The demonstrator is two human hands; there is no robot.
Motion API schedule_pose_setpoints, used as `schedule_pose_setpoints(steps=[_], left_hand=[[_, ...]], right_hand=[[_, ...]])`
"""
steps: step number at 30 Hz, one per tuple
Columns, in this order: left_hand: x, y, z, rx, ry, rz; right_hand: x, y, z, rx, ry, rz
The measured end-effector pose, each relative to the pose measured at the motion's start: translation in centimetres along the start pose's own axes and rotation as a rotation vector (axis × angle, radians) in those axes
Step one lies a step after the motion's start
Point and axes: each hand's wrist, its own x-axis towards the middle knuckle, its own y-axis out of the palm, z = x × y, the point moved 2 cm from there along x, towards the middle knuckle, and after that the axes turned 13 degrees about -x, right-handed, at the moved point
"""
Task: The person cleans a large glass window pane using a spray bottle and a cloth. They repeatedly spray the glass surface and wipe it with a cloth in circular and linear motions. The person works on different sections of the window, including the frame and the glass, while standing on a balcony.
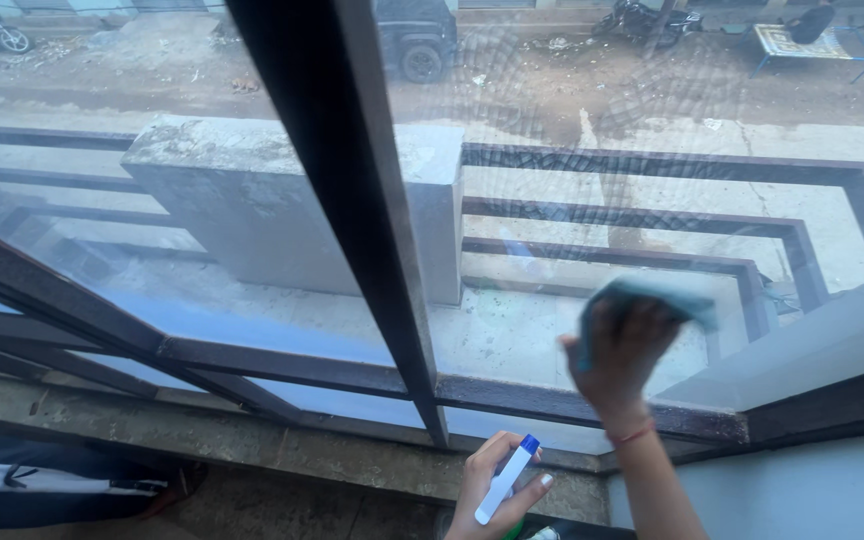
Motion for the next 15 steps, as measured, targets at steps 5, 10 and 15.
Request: schedule_pose_setpoints(steps=[5,10,15], left_hand=[[-0.7,-1.2,-0.5,-0.033,0.009,-0.023],[-1.7,-2.2,-0.4,-0.066,-0.005,-0.04],[-2.3,-3.4,-0.8,-0.066,-0.036,-0.071]], right_hand=[[-0.1,-0.8,3.0,-0.015,-0.1,-0.008],[10.0,-5.1,5.3,0.076,0.001,-0.049],[10.5,-4.9,7.9,0.034,-0.039,-0.055]])
